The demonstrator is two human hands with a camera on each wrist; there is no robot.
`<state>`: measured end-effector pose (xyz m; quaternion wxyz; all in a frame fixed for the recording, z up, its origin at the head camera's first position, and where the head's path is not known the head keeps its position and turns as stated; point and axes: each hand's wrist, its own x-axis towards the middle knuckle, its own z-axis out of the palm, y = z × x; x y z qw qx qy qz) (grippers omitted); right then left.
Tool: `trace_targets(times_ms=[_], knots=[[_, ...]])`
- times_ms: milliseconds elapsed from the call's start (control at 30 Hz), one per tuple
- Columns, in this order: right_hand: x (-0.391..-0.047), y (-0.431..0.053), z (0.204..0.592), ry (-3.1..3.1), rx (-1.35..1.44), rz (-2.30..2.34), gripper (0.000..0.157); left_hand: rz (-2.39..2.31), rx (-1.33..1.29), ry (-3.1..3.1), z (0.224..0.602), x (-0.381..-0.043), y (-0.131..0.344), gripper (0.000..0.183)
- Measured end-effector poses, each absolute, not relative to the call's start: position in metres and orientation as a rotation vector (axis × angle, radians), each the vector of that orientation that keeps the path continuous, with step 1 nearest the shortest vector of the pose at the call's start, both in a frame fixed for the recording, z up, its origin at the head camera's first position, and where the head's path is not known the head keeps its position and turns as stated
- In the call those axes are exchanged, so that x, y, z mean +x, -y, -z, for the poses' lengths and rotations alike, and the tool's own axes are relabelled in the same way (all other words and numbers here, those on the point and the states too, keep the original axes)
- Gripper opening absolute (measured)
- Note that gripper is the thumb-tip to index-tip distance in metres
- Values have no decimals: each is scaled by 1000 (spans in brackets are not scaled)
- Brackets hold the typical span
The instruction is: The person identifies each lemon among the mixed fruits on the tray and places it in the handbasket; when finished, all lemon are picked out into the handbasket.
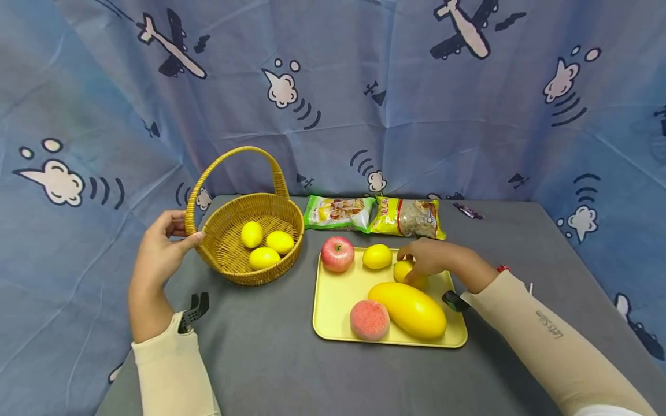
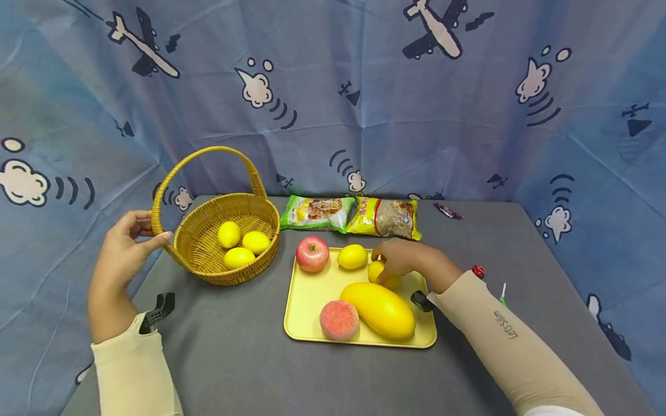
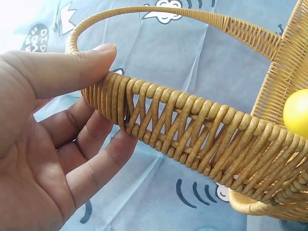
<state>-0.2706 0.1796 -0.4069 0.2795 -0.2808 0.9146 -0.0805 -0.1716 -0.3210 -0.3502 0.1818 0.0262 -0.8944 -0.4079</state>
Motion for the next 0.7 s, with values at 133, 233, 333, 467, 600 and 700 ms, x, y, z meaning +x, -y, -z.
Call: trace_targets(times_ms=[133, 233, 333, 467, 600, 700], knots=[[-273, -182, 404, -2510, -792, 243, 54, 1151, 69, 2527, 349, -172, 320, 45], [-275, -174, 390, -2560, -827, 303, 52, 1143, 72, 2520, 347, -172, 321, 45], [-277, -154, 372, -2605, -859, 388, 50, 1142, 69, 2520, 344, -173, 322, 46], [-280, -117, 358, -2632, -936, 500, 51, 1148, 70, 2532, 344, -173, 322, 48], [-281, -69, 353, -2659, -1045, 552, 52, 1156, 72, 2530, 347, -173, 322, 47], [-280, -32, 355, -2677, -1155, 588, 54, 1161, 73, 2528, 350, -171, 321, 46]])
